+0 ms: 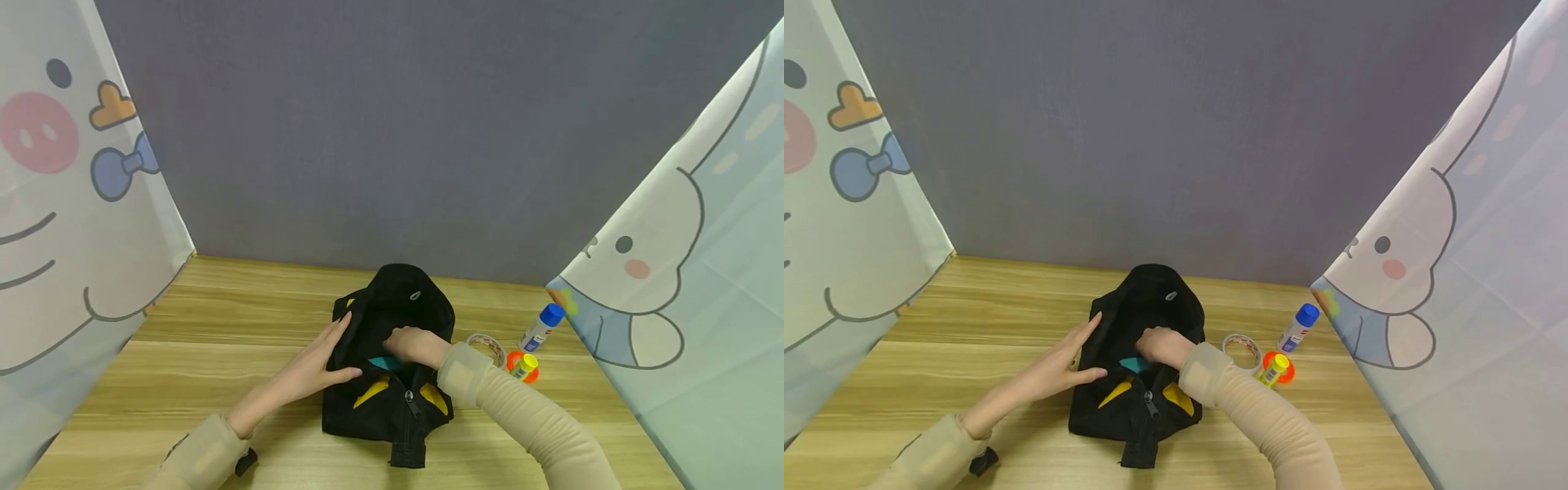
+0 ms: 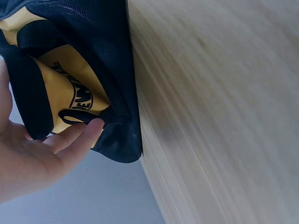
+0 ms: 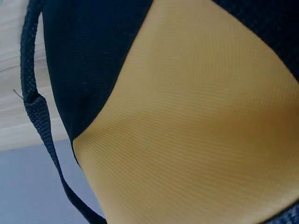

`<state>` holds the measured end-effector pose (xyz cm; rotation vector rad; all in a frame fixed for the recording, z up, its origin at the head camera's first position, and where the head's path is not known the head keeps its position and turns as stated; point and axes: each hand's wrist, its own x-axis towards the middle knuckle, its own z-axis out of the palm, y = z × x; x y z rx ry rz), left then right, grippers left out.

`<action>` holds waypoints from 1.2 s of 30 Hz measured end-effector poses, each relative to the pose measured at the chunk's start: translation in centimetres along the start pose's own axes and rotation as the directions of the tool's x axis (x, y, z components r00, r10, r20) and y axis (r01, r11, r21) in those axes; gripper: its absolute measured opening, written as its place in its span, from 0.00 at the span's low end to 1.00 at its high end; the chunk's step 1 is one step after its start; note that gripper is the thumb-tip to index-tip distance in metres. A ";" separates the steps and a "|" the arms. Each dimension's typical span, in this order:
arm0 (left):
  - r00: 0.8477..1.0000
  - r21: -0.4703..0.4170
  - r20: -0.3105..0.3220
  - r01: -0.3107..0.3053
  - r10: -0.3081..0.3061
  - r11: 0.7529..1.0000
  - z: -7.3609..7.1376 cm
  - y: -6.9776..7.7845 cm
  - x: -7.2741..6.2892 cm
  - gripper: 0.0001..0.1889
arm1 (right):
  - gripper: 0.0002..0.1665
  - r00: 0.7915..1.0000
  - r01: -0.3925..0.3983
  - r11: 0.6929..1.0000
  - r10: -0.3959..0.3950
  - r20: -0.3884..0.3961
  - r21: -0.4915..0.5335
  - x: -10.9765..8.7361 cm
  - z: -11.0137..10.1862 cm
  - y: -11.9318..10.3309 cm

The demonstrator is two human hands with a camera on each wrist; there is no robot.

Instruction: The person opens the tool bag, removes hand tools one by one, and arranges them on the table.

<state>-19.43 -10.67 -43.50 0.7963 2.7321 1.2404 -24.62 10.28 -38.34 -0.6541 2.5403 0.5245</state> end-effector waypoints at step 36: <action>1.000 -0.014 -0.005 -0.010 0.010 1.000 0.1 0.3 -0.1 0.52 | 0.32 0.997 0.011 0.986 0.001 -0.073 0.169 -0.8 -1.4 1.6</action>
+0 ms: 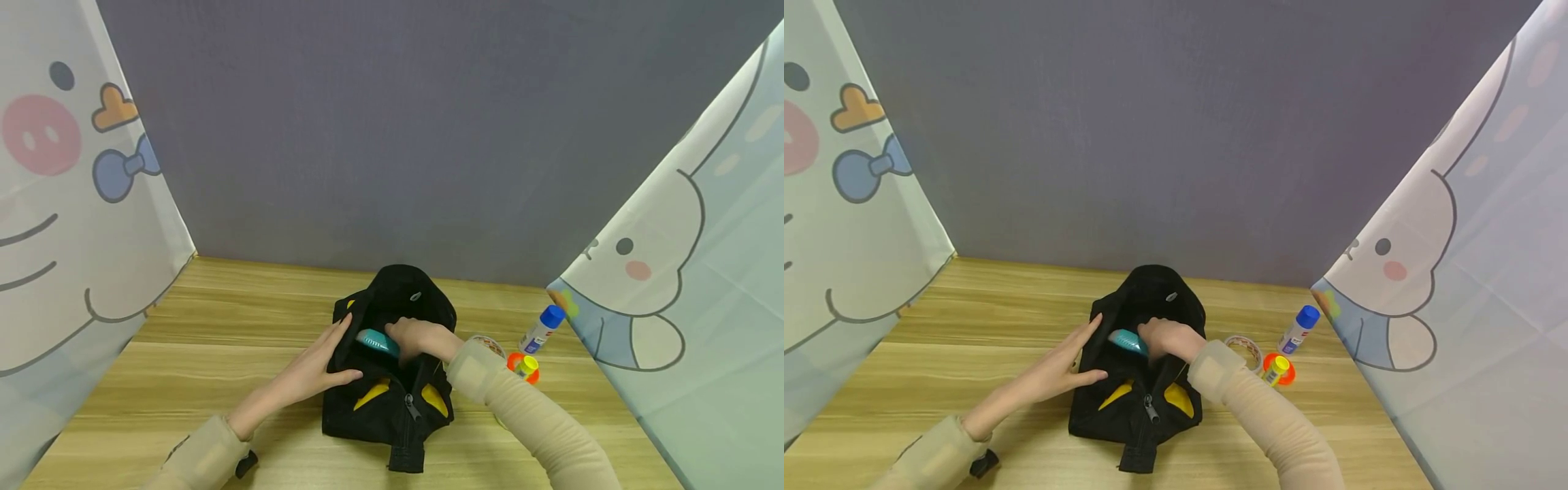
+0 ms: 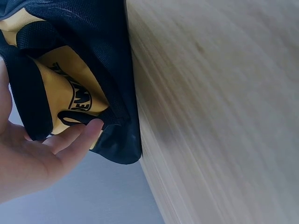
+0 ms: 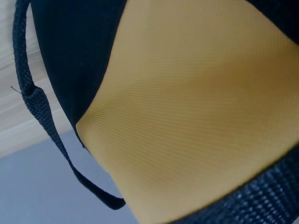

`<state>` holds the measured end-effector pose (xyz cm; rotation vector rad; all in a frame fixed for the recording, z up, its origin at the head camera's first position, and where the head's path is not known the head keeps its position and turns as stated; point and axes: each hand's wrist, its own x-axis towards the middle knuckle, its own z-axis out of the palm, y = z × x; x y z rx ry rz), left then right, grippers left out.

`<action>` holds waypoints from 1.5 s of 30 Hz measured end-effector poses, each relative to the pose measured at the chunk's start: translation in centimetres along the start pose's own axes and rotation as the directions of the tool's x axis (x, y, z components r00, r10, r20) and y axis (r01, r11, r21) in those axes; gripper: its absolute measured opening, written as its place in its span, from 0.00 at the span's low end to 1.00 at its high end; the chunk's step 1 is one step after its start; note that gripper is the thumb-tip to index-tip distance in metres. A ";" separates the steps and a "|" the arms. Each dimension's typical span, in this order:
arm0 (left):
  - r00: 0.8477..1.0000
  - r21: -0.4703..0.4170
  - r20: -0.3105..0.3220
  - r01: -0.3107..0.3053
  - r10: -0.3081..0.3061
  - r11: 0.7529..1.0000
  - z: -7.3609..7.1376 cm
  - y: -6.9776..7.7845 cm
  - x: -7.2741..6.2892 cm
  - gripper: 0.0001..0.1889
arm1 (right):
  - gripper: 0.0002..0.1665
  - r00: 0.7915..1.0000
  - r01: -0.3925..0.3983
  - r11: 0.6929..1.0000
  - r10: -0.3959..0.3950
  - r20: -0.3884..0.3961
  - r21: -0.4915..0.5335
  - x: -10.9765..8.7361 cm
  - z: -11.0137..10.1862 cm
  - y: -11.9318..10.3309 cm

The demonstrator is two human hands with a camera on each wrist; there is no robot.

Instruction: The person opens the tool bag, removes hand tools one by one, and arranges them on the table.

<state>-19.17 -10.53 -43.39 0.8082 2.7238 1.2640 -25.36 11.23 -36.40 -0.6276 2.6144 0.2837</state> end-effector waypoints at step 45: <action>1.000 -0.013 -0.012 -0.010 0.009 1.000 0.3 -0.2 0.3 0.53 | 0.19 0.975 0.222 0.974 -0.221 -0.038 0.050 -4.1 -3.3 -0.1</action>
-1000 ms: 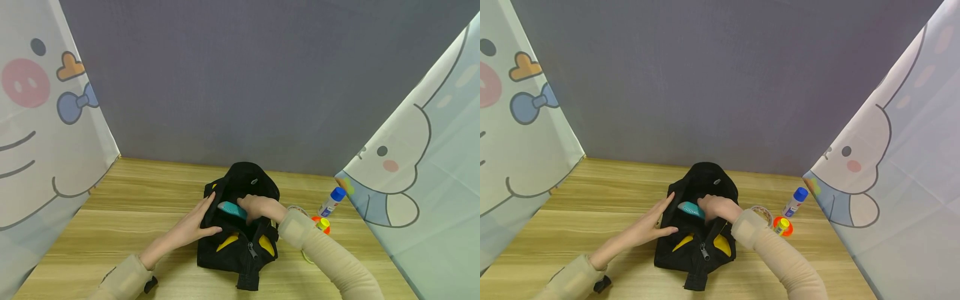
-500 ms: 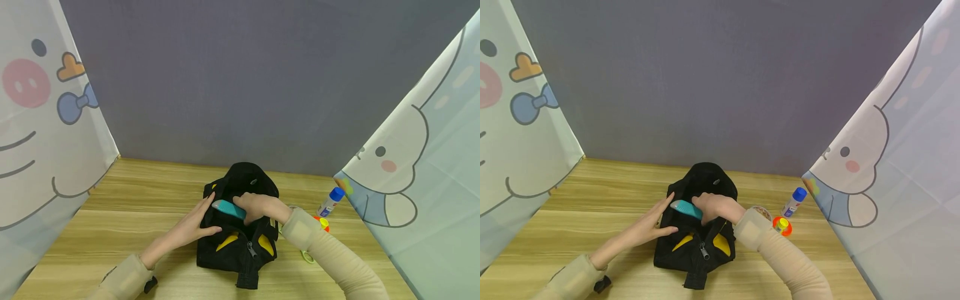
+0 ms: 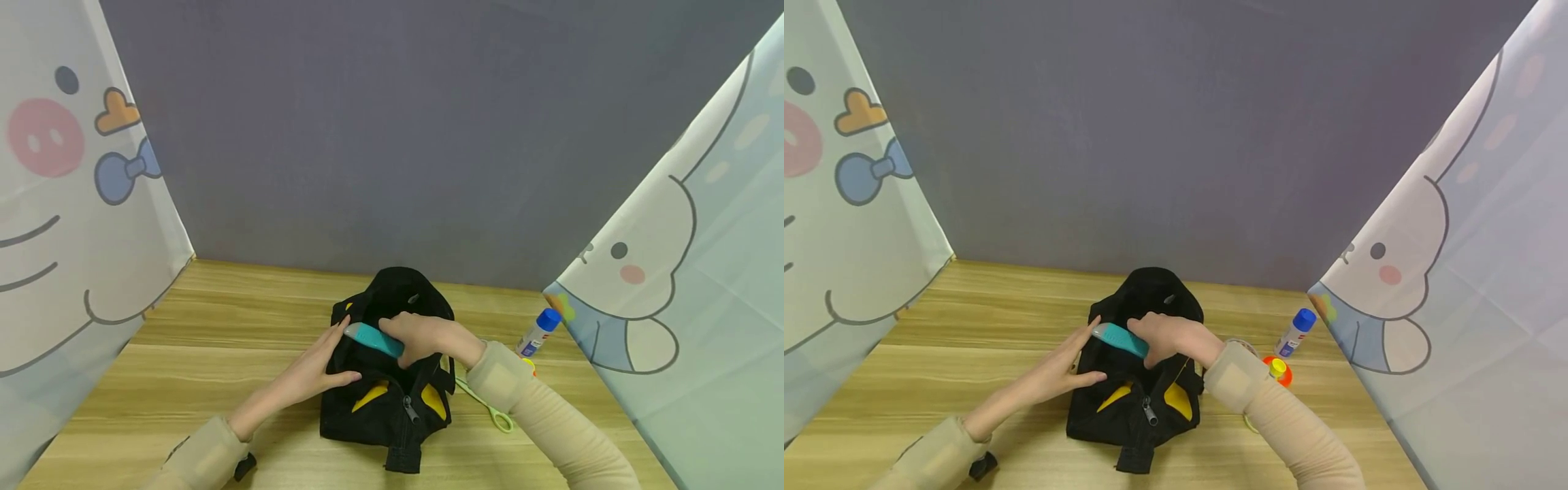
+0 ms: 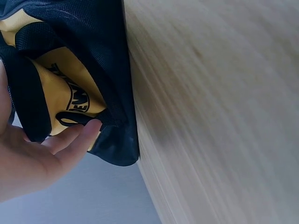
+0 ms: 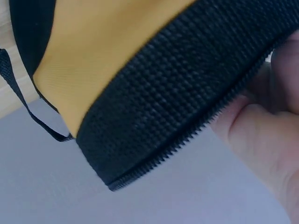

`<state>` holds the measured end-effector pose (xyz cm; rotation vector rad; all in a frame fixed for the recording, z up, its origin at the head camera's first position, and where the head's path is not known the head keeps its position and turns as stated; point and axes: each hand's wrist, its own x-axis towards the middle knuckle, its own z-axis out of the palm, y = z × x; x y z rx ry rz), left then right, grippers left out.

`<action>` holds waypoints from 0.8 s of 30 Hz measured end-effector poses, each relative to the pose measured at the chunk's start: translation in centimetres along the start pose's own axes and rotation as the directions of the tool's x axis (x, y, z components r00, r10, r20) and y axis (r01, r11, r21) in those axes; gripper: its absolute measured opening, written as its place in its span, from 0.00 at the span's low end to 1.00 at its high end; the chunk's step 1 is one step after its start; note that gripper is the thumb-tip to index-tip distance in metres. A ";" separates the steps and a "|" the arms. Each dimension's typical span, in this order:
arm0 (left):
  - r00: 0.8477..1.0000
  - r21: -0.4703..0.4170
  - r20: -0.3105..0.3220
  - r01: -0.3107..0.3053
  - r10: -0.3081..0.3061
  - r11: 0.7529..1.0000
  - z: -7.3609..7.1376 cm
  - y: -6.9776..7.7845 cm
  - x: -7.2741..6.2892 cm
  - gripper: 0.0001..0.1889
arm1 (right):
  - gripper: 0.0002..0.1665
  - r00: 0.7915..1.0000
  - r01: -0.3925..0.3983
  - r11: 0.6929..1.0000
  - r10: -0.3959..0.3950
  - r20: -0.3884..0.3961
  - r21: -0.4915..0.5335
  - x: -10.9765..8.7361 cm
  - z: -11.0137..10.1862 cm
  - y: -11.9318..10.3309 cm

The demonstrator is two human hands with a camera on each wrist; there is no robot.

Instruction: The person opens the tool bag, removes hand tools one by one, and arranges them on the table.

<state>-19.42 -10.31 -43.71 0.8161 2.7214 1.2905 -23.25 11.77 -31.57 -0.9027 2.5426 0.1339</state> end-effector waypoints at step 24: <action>1.000 0.006 0.000 -0.008 0.008 1.000 -0.2 0.2 -0.1 0.52 | 0.18 0.992 0.052 0.999 -0.050 -0.118 0.015 -1.2 -3.6 -0.2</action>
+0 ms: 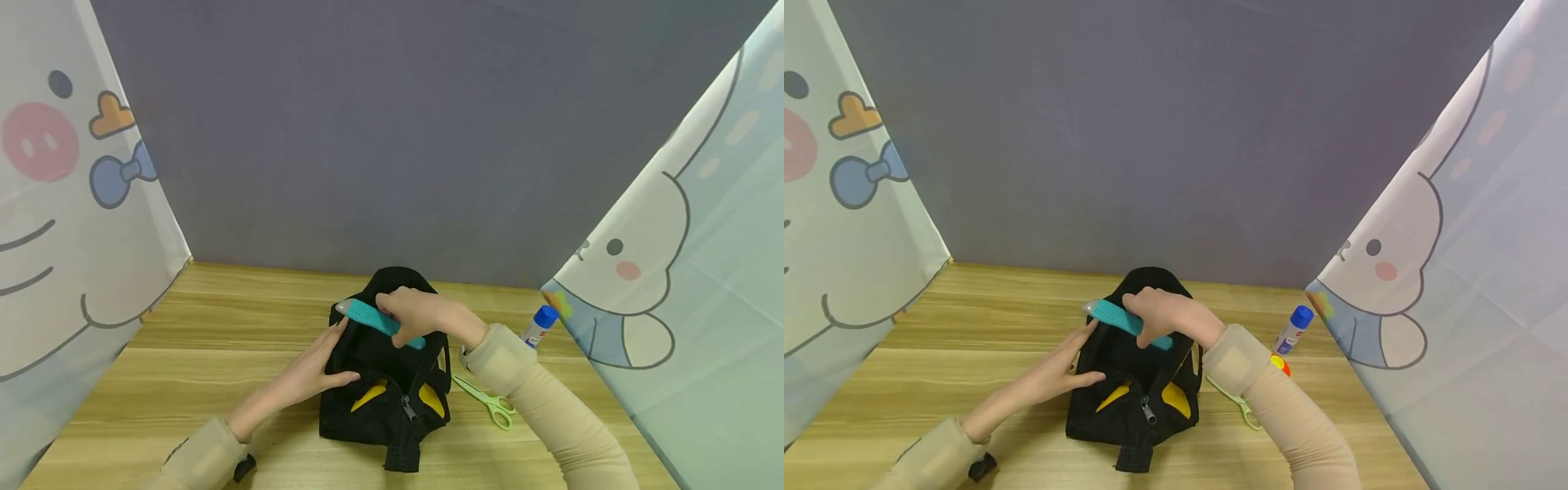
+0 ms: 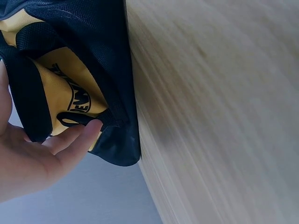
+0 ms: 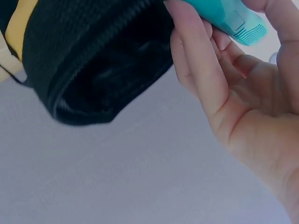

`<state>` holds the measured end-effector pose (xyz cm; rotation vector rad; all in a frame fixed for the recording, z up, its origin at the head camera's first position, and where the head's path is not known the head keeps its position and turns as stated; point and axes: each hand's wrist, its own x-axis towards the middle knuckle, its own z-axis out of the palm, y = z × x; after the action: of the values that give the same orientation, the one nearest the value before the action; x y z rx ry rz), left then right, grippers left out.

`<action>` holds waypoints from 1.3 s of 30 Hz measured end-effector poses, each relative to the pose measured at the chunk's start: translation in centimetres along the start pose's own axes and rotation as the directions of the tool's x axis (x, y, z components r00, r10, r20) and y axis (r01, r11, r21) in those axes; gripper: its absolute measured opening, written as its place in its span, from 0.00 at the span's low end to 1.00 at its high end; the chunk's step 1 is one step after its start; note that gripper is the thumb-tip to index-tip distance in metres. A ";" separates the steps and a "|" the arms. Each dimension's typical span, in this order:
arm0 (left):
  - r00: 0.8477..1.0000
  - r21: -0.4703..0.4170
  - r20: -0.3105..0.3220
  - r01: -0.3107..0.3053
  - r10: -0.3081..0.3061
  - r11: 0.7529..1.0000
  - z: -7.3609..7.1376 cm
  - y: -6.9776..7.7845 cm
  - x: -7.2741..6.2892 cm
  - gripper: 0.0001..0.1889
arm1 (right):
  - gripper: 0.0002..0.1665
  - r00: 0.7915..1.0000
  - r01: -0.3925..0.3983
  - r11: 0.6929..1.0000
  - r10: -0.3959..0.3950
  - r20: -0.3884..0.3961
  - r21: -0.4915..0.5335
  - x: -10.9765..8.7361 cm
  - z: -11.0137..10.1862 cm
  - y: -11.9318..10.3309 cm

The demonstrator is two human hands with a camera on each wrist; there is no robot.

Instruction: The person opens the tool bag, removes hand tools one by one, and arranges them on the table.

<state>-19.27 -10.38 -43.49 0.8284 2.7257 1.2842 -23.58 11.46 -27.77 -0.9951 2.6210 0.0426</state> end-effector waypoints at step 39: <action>1.000 0.020 -0.006 0.001 -0.001 1.000 -1.1 -1.4 -0.2 0.52 | 0.17 0.965 -0.113 0.983 0.143 -0.218 0.146 -10.1 0.7 6.9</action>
<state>-20.01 -12.01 -43.85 0.8257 2.7474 1.2635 -20.77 23.19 -25.81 -0.8266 2.8493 -0.2254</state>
